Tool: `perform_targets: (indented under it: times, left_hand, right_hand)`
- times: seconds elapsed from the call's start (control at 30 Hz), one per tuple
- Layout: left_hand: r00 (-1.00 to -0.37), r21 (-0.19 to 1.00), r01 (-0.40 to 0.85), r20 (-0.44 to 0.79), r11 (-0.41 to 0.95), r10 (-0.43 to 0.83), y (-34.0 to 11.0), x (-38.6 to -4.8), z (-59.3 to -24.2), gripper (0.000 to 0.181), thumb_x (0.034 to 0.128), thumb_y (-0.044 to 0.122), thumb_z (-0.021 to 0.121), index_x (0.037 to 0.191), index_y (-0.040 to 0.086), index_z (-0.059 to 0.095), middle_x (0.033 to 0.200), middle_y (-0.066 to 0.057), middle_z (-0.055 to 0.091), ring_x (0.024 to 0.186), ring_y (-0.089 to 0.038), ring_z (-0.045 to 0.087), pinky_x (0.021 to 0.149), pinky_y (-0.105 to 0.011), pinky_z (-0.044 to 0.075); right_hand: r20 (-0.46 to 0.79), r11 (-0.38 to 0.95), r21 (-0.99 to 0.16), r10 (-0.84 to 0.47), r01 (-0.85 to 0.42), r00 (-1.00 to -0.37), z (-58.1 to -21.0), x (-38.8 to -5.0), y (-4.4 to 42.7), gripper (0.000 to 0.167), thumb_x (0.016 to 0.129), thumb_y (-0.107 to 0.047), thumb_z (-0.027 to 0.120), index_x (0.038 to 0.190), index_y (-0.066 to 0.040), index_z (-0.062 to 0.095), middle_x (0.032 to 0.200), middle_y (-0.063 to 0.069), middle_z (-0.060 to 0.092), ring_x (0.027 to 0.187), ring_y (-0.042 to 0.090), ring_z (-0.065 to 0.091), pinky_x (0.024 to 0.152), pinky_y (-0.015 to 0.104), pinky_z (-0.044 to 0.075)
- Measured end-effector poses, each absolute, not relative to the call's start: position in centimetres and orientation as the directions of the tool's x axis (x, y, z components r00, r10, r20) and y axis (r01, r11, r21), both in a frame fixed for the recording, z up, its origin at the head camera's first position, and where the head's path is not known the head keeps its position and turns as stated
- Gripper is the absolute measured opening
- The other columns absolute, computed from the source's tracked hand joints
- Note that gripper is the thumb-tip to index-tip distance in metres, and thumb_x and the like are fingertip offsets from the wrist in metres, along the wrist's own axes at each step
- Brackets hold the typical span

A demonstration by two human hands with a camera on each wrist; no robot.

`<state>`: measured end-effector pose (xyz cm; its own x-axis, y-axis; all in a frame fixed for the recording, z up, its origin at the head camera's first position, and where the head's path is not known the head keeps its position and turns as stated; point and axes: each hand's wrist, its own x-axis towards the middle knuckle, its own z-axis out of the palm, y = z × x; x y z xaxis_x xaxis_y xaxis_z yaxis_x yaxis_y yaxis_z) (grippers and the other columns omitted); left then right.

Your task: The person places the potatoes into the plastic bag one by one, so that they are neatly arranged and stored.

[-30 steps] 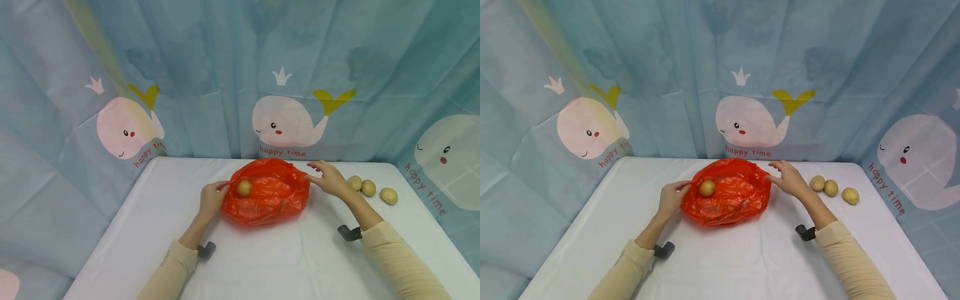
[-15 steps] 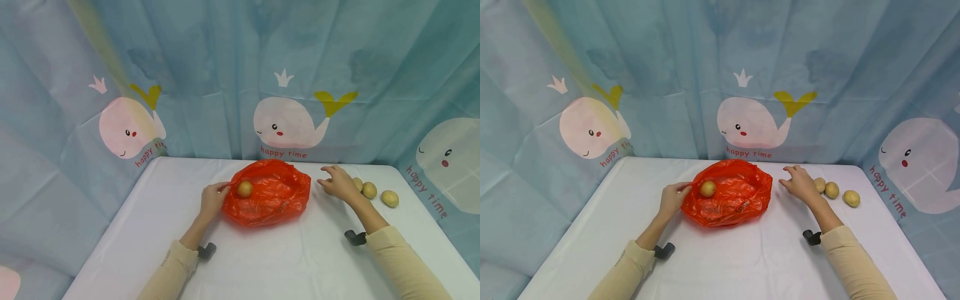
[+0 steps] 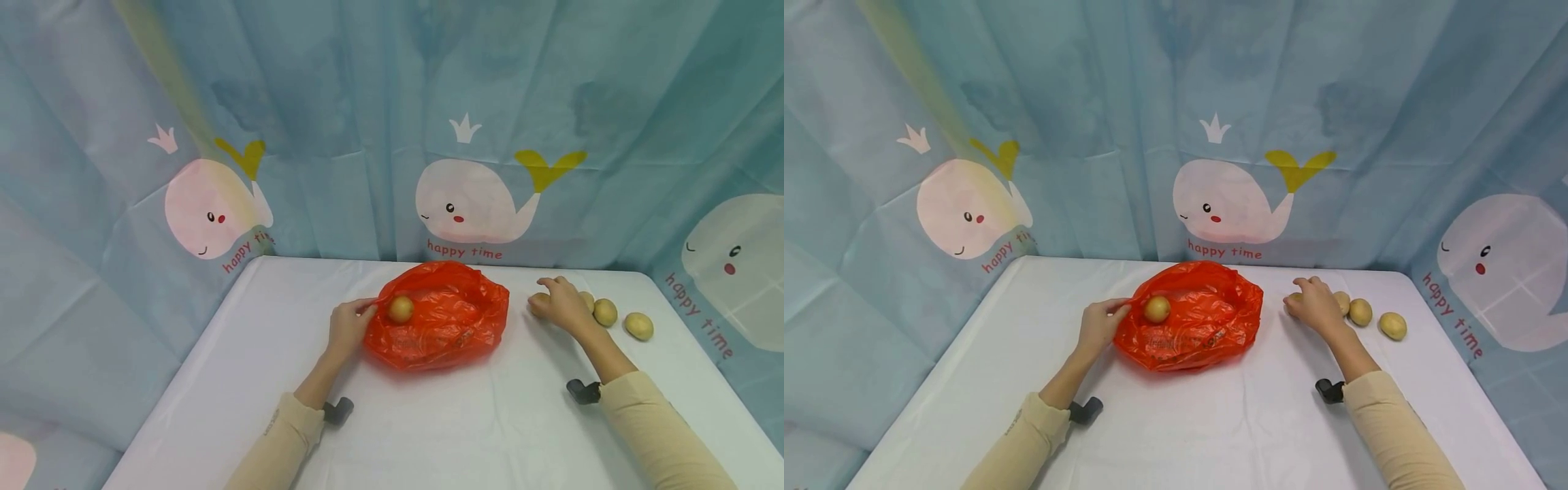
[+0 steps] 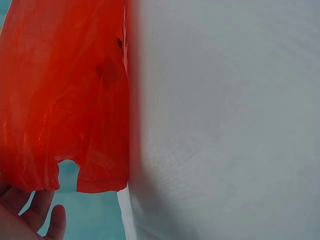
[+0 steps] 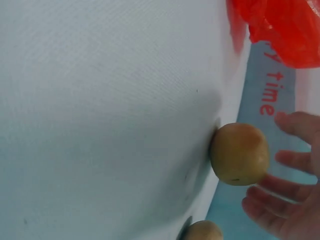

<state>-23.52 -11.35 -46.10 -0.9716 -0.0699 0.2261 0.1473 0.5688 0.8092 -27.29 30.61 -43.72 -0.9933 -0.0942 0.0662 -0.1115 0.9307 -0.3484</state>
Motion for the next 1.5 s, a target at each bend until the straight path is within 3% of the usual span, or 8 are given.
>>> perform_targets:
  times: [0.3, 0.57, 0.9, 1.17, 1.5]
  left_hand:
    - [-0.973, 0.810, 0.141, 0.219, 0.569, -0.070, -11.3, -23.6, -45.8, 0.024, 0.0947, 0.018, 0.063, 0.113, 0.008, 0.073, 0.107, -0.009, 0.075, 0.096, -0.023, 0.066, 0.085, -0.037, 0.059]
    - [-0.972, 0.809, 0.146, 0.225, 0.569, -0.071, -11.4, -23.8, -45.7, 0.023, 0.0943, 0.018, 0.064, 0.113, 0.007, 0.073, 0.106, -0.009, 0.075, 0.097, -0.024, 0.066, 0.085, -0.037, 0.059]
    - [-0.972, 0.809, 0.151, 0.227, 0.569, -0.065, -11.4, -23.9, -46.0, 0.023, 0.0941, 0.017, 0.064, 0.112, 0.007, 0.073, 0.104, -0.009, 0.075, 0.093, -0.023, 0.066, 0.082, -0.036, 0.060]
    - [-0.975, 0.819, 0.141, 0.213, 0.557, -0.066, -11.2, -23.8, -46.0, 0.023, 0.0941, 0.018, 0.064, 0.113, 0.008, 0.073, 0.105, -0.009, 0.075, 0.095, -0.024, 0.065, 0.084, -0.037, 0.059]
    - [-0.977, 0.804, 0.139, 0.208, 0.578, -0.054, -11.3, -23.8, -46.0, 0.023, 0.0940, 0.016, 0.064, 0.113, 0.007, 0.073, 0.106, -0.010, 0.075, 0.098, -0.024, 0.066, 0.086, -0.038, 0.059]
  right_hand:
    - [0.048, 0.927, -0.362, -0.087, -0.098, -0.995, -44.4, -27.5, 31.2, 0.056, 0.091, -0.029, 0.060, 0.129, 0.011, 0.051, 0.120, 0.037, 0.053, 0.104, 0.047, 0.054, 0.092, 0.061, 0.046]
    - [0.011, 0.905, -0.423, -0.040, -0.041, -0.999, -44.9, -27.3, 31.4, 0.058, 0.093, -0.031, 0.059, 0.132, 0.010, 0.048, 0.115, 0.034, 0.052, 0.095, 0.039, 0.052, 0.083, 0.054, 0.049]
    - [-0.014, 0.881, -0.474, -0.004, 0.003, -1.000, -45.7, -27.0, 31.2, 0.057, 0.094, -0.030, 0.059, 0.135, 0.008, 0.045, 0.116, 0.033, 0.049, 0.098, 0.040, 0.050, 0.087, 0.057, 0.047]
    - [0.025, 0.885, -0.465, -0.021, -0.030, -0.999, -45.9, -27.1, 31.2, 0.056, 0.093, -0.028, 0.063, 0.132, 0.009, 0.047, 0.115, 0.034, 0.050, 0.098, 0.040, 0.052, 0.084, 0.056, 0.047]
    - [-0.023, 0.882, -0.472, -0.013, -0.001, -1.000, -45.9, -26.9, 31.4, 0.056, 0.093, -0.027, 0.062, 0.133, 0.010, 0.047, 0.115, 0.033, 0.052, 0.096, 0.038, 0.049, 0.085, 0.054, 0.047]
